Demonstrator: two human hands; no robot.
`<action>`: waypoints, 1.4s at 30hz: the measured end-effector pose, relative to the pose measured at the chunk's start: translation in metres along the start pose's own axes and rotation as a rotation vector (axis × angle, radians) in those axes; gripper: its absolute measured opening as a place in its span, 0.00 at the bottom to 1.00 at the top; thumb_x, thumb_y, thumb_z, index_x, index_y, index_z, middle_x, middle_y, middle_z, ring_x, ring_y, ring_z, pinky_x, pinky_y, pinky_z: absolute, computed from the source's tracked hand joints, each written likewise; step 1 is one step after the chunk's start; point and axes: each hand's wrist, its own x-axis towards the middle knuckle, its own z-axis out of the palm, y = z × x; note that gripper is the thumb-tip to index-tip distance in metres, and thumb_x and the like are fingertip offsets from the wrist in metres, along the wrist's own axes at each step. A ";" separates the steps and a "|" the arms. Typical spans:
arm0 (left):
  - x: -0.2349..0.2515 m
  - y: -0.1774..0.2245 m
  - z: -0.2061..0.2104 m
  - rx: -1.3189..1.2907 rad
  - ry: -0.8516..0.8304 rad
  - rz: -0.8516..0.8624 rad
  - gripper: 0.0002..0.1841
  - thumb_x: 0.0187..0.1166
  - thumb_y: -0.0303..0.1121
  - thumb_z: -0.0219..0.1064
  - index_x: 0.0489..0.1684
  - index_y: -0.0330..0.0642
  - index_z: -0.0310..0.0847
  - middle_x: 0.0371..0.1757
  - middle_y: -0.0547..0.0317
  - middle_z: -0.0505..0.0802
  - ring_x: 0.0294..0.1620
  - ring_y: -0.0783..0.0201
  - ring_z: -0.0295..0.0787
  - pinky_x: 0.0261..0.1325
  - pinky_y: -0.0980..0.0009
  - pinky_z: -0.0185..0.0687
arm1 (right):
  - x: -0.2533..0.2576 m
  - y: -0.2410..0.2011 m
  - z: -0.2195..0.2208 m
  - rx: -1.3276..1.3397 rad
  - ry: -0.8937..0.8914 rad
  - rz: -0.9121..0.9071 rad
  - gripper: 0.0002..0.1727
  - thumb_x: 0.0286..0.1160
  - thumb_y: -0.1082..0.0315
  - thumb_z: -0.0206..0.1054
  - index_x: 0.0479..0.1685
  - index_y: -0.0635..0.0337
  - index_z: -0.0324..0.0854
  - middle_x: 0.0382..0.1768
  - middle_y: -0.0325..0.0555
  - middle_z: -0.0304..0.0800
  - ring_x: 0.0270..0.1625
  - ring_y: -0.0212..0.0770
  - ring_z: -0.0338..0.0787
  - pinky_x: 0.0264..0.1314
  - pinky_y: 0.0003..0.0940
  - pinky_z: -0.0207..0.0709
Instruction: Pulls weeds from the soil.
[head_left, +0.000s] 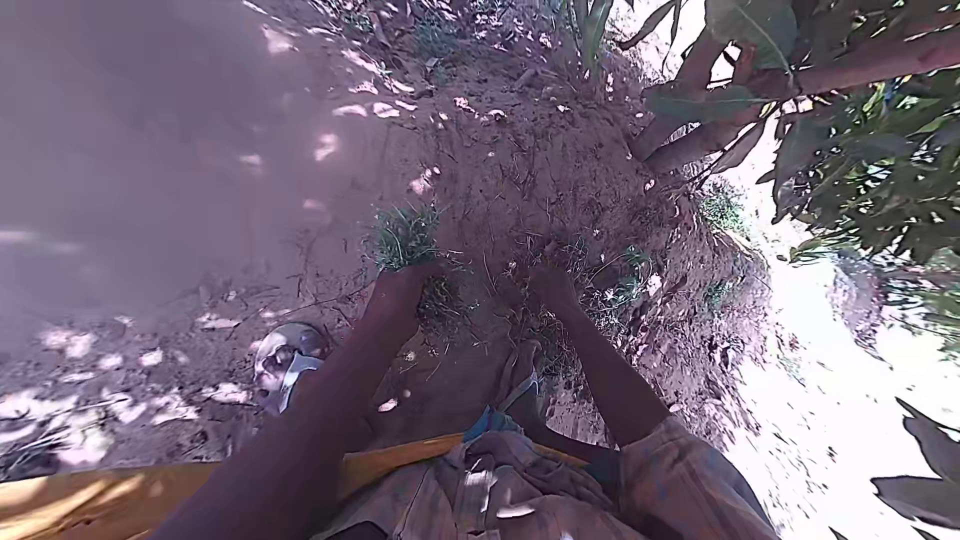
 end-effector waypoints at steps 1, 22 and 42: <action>-0.004 0.001 0.006 0.031 -0.026 -0.009 0.15 0.78 0.30 0.69 0.59 0.35 0.78 0.48 0.51 0.87 0.46 0.62 0.83 0.50 0.60 0.81 | -0.010 0.003 -0.009 0.143 0.031 -0.030 0.18 0.92 0.67 0.54 0.67 0.65 0.83 0.55 0.60 0.90 0.49 0.49 0.89 0.56 0.47 0.81; -0.016 -0.009 0.039 0.104 -0.129 -0.033 0.09 0.79 0.23 0.63 0.53 0.33 0.80 0.43 0.53 0.87 0.41 0.65 0.83 0.47 0.65 0.81 | 0.037 0.050 -0.071 0.020 0.298 0.125 0.20 0.90 0.65 0.56 0.71 0.68 0.79 0.66 0.67 0.85 0.71 0.64 0.83 0.74 0.62 0.71; -0.024 0.005 0.016 -0.053 -0.159 0.081 0.16 0.79 0.25 0.67 0.63 0.33 0.76 0.51 0.49 0.86 0.48 0.61 0.82 0.53 0.59 0.81 | -0.076 -0.026 -0.088 0.509 0.462 -0.095 0.12 0.84 0.75 0.63 0.56 0.75 0.84 0.46 0.57 0.89 0.46 0.38 0.86 0.56 0.35 0.81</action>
